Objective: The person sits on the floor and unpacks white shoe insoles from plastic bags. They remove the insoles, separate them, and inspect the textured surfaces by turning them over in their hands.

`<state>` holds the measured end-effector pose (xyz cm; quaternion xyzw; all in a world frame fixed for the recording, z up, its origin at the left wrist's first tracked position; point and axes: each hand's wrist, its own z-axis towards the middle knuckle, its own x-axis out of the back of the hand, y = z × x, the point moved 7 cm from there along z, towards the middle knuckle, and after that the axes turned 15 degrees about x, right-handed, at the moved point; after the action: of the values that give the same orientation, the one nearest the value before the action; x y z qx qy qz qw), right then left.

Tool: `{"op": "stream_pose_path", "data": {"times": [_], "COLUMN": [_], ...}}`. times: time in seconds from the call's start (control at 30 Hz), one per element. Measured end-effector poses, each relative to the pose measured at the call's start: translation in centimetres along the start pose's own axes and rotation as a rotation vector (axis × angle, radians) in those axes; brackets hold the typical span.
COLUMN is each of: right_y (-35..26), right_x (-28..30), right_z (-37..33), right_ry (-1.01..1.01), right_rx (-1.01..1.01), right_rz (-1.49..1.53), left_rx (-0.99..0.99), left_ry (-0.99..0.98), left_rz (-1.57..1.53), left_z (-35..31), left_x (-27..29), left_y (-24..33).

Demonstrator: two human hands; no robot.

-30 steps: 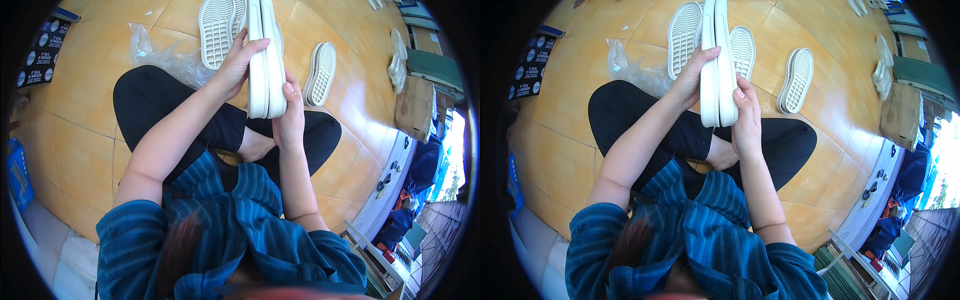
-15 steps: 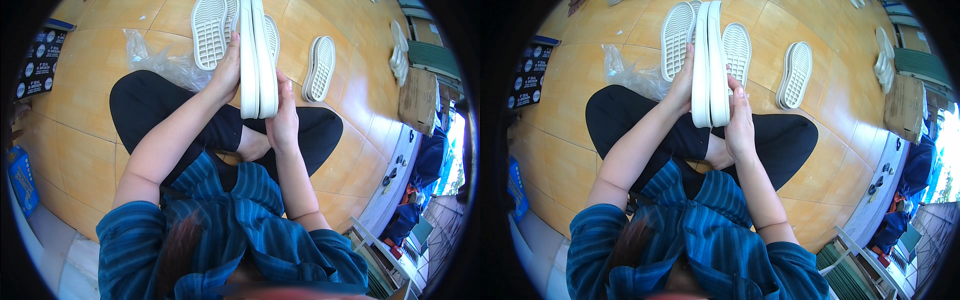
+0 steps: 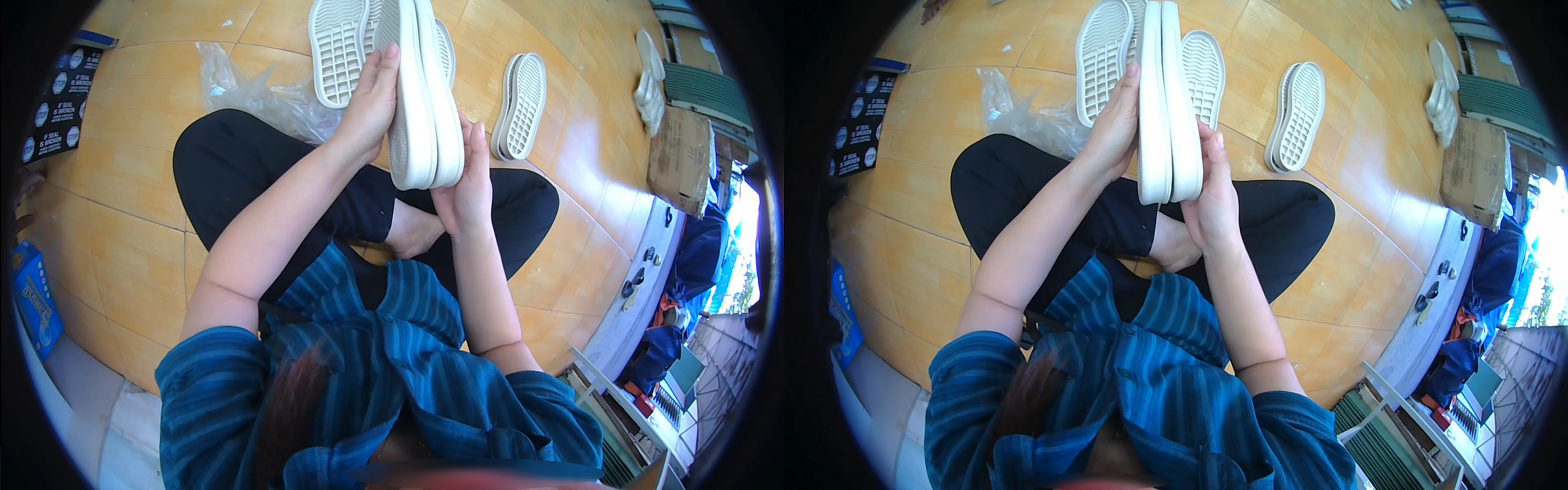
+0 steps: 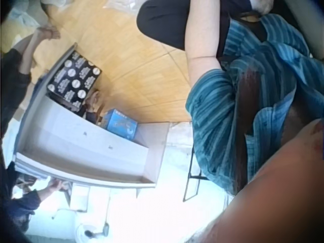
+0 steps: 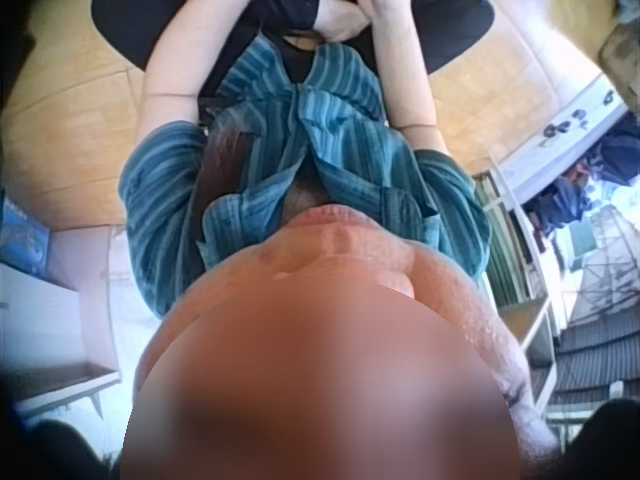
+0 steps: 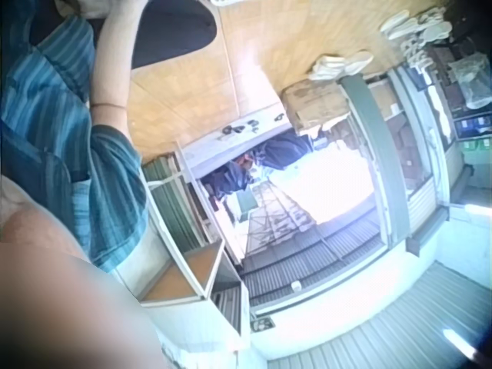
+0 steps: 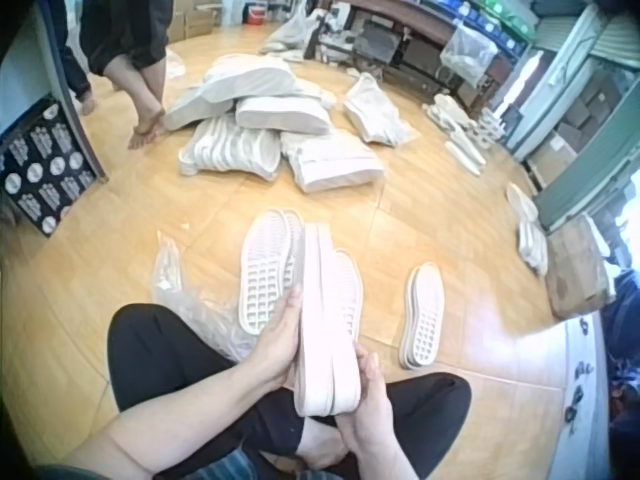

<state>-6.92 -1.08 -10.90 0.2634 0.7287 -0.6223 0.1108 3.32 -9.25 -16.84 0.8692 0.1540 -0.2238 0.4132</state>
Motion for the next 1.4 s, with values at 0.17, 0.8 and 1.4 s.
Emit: {"op": "stream_pose_path", "data": {"times": [0.17, 0.8, 1.4], "right_y": [0.4, 1.4, 1.9], "right_x": [0.6, 1.3, 2.0], "right_z": [0.2, 0.4, 0.2], "right_ry": [0.019, -0.005, 0.001], "right_rx": [-0.010, -0.093, -0.113], "right_rz": [0.025, 0.233, 0.230], "left_rx": [-0.019, -0.040, -0.102], "left_ry": [0.100, 0.103, 0.141], "left_rz": [0.067, 0.084, 0.095], "left_z": [-1.2, -1.6, -1.3], "left_x": [0.1, 0.3, 0.7], "left_y": [0.7, 1.2, 1.4]}}
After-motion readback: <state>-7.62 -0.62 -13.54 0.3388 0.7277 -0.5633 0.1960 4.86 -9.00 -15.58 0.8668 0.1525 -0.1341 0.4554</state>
